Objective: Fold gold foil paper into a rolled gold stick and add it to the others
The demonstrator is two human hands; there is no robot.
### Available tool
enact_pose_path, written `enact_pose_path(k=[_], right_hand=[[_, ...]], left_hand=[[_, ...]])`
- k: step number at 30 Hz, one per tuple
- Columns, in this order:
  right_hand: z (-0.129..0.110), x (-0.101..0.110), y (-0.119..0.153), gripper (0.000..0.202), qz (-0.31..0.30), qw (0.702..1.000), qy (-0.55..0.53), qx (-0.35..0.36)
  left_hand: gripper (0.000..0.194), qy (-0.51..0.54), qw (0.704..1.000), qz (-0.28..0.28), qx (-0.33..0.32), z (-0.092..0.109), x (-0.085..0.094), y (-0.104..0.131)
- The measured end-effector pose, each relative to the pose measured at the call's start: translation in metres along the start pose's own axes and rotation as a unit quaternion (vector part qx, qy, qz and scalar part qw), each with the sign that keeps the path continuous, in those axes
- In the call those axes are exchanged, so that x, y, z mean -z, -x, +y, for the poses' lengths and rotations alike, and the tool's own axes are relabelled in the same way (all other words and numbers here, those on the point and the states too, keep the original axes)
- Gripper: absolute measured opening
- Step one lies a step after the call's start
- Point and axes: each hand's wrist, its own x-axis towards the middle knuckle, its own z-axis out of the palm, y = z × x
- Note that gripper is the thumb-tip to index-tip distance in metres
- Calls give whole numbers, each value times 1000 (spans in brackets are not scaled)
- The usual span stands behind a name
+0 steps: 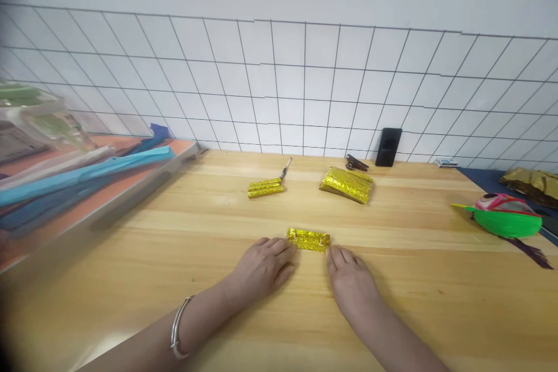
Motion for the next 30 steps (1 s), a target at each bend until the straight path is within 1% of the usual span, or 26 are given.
enact_pose_path(k=[3, 7, 9, 13, 17, 20, 24, 30], right_hand=[[0, 4, -2, 48, -2, 1000, 5, -3], [2, 12, -5, 44, -1, 1000, -1, 1], [1, 16, -8, 42, 9, 1000, -1, 0], [-9, 21, -15, 40, 38, 999, 0, 17], [-18, 21, -23, 39, 29, 999, -16, 18], [-16, 18, -23, 39, 16, 999, -19, 25], [-7, 14, -17, 42, 5, 999, -23, 29], [-3, 7, -11, 46, 22, 999, -35, 20]], left_hand=[[25, -21, 1000, -11, -5, 4, 2, 0], [47, -52, 998, -18, -30, 11, 5, -4], [52, -63, 997, -25, -34, 14, 6, -7], [52, -63, 997, -29, -27, 18, 4, -11], [52, -55, 998, -17, -21, 18, 2, -11], [50, -47, 999, -20, -16, 17, 2, -10], [47, -36, 999, -25, 0, 12, 1, -5], [46, -20, 999, -25, -1, 5, 0, 4]])
